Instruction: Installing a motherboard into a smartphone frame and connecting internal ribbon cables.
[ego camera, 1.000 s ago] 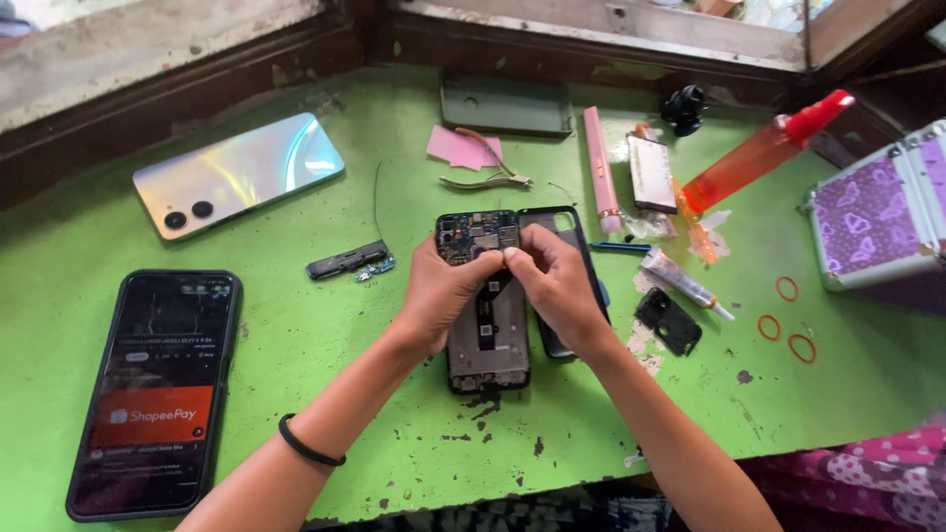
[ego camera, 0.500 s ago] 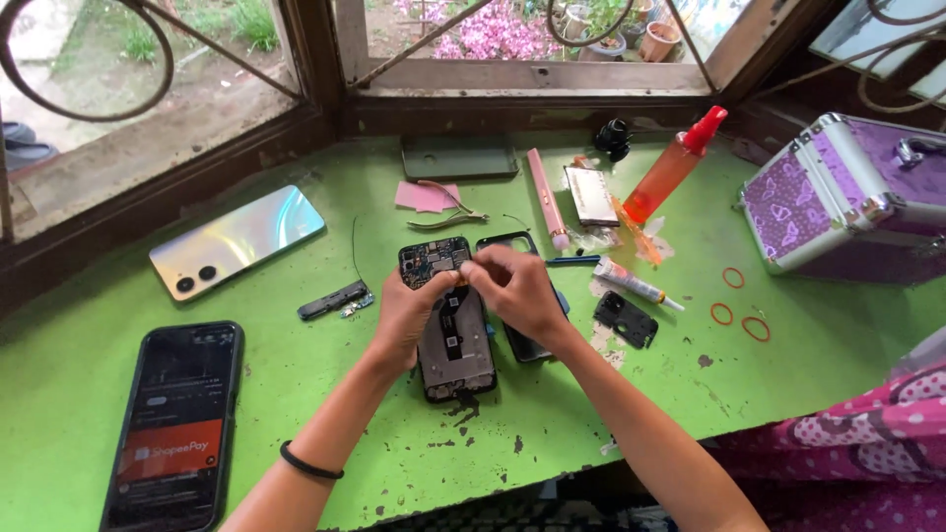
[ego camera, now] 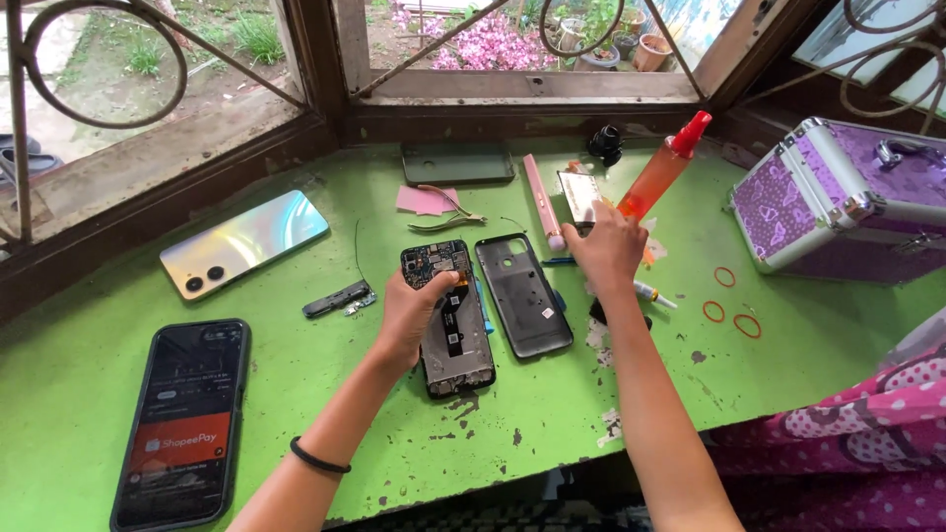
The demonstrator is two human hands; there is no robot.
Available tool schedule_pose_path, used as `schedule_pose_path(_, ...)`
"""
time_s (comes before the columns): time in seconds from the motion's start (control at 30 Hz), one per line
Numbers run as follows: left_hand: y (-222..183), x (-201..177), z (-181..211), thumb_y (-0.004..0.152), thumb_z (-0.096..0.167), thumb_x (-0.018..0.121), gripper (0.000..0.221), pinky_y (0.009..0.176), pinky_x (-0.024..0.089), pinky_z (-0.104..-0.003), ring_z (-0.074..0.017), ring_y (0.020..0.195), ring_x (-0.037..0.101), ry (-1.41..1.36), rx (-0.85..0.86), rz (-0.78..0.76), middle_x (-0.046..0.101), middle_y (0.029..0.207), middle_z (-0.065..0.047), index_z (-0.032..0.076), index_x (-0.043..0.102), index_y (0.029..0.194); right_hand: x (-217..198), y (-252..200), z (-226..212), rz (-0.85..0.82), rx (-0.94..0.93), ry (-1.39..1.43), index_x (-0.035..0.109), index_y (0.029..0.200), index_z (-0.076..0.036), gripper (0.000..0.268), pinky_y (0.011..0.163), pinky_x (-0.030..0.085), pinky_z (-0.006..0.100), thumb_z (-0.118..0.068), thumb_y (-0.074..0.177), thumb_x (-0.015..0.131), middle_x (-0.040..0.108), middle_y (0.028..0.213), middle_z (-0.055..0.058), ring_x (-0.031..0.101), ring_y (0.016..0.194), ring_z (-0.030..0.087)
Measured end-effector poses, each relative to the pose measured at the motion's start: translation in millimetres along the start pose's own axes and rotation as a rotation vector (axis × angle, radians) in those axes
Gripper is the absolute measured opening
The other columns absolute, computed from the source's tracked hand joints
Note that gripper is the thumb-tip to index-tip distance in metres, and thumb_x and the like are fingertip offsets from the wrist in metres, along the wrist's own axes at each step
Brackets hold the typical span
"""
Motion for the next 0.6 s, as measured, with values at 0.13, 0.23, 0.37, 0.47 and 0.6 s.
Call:
schedule_pose_path(0.13, 4, -6, -2, 0.071, 0.016, 0.087, 0.038, 0.074, 0.056, -0.037, -0.0193, 0.085, 0.062, -0.002, -0.007, 0.014, 0.067, 0.091, -0.010, 0.002, 0.072, 0.104, 14, 7, 6, 0.064, -0.026, -0.032, 0.074, 0.102, -0.018, 0.036, 0.096, 0.046, 0.049, -0.050, 0.086, 0.069, 0.076, 0.108, 0.008, 0.068, 0.106, 0.033)
schedule_pose_path(0.23, 10, -12, -9, 0.070, 0.015, 0.087, 0.039, 0.073, 0.057, -0.037, -0.0192, 0.084, 0.062, 0.021, 0.001, 0.023, 0.067, 0.090, -0.010, 0.002, 0.071, 0.103, 18, 8, 8, 0.114, -0.019, -0.040, 0.073, 0.094, -0.016, 0.022, 0.090, 0.048, 0.049, -0.036, 0.088, 0.065, 0.076, 0.097, 0.009, 0.071, 0.096, 0.035)
schedule_pose_path(0.37, 3, -2, 0, 0.071, 0.014, 0.087, 0.038, 0.072, 0.057, -0.036, -0.0185, 0.083, 0.061, -0.001, 0.008, 0.010, 0.066, 0.090, -0.010, 0.001, 0.071, 0.104, 26, 14, 22, 0.281, -0.004, -0.057, 0.076, 0.100, -0.020, 0.017, 0.087, 0.048, 0.044, -0.022, 0.088, 0.065, 0.076, 0.090, 0.006, 0.071, 0.090, 0.031)
schedule_pose_path(0.47, 6, -1, -6, 0.071, 0.015, 0.087, 0.039, 0.070, 0.057, -0.035, -0.0190, 0.082, 0.062, -0.001, 0.000, 0.001, 0.067, 0.090, -0.011, 0.001, 0.070, 0.104, 7, 8, 15, 0.401, -0.002, 0.013, 0.077, 0.107, -0.022, 0.020, 0.087, 0.049, 0.042, -0.017, 0.091, 0.066, 0.077, 0.095, 0.005, 0.070, 0.092, 0.029)
schedule_pose_path(0.6, 5, -5, -5, 0.073, 0.015, 0.086, 0.040, 0.070, 0.057, -0.037, -0.0196, 0.084, 0.062, -0.006, 0.004, -0.007, 0.067, 0.092, -0.012, 0.000, 0.069, 0.106, -25, -2, 0, 0.592, -0.037, 0.188, 0.073, 0.113, -0.018, 0.018, 0.092, 0.047, 0.043, -0.014, 0.096, 0.071, 0.074, 0.101, 0.003, 0.068, 0.099, 0.027)
Point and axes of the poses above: each hand's wrist, its own y-axis towards the middle knuckle, its own x-axis out of the palm, z = x × y, the point moved 4 cm from there along y, towards the middle knuckle
